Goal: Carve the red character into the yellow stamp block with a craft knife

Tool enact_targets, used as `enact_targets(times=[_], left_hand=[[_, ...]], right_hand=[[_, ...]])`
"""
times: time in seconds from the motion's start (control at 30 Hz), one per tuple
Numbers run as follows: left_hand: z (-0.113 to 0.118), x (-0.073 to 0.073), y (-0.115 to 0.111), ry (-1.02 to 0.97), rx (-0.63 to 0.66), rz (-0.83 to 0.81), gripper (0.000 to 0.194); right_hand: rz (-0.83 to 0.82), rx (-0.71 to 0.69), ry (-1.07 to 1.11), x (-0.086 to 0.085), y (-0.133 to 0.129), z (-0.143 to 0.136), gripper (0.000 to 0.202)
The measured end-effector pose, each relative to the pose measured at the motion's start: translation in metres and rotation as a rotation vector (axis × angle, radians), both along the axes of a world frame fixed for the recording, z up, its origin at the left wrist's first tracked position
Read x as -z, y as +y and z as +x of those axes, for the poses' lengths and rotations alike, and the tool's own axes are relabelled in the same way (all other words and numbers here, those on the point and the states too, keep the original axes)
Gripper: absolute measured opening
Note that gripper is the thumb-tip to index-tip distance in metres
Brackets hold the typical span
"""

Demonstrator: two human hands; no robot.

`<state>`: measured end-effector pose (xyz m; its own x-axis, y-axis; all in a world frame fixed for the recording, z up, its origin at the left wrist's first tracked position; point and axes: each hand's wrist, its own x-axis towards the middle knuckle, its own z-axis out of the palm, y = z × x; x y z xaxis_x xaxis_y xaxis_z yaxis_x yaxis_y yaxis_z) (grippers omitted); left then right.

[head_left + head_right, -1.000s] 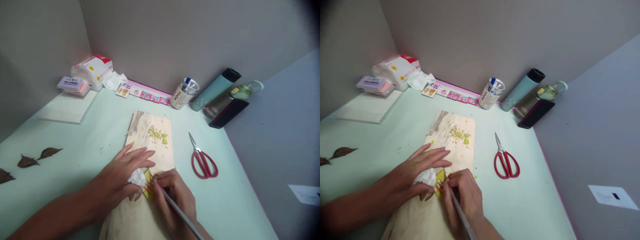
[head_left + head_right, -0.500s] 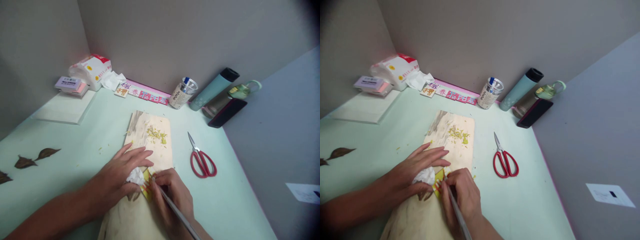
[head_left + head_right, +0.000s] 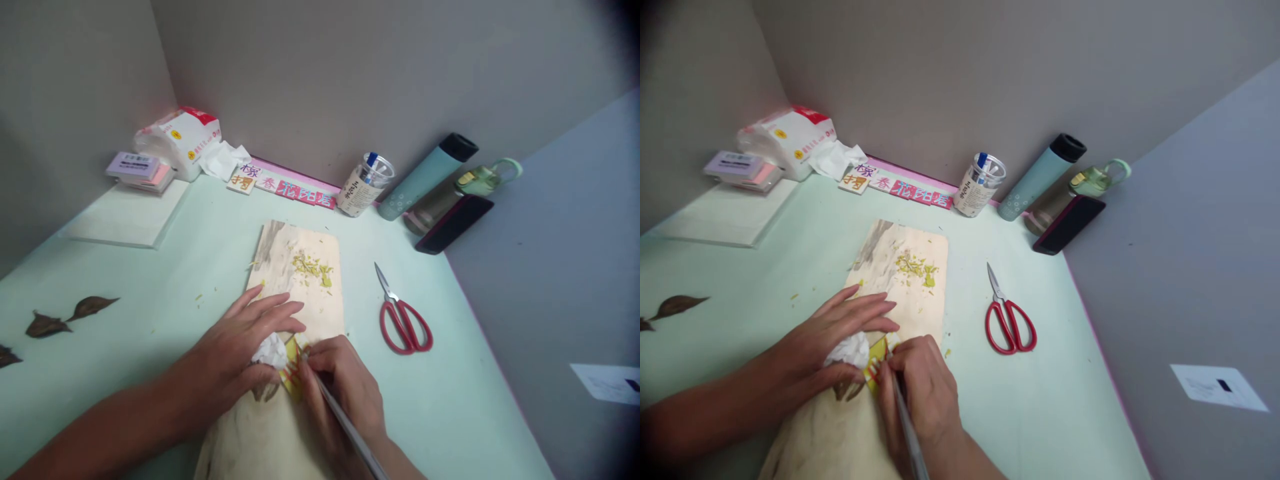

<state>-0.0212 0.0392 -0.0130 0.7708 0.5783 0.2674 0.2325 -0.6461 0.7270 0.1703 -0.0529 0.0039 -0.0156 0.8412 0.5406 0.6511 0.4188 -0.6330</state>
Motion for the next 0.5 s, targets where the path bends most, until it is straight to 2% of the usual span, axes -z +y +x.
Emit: enact_targets(times=[0.5], left_hand=[[0.0003,0.0017,0.0003,0.015,-0.008,0.006,0.061]], right_hand=[[-0.009,-0.030,-0.001,-0.0039,0.0024,-0.0009,0.020]])
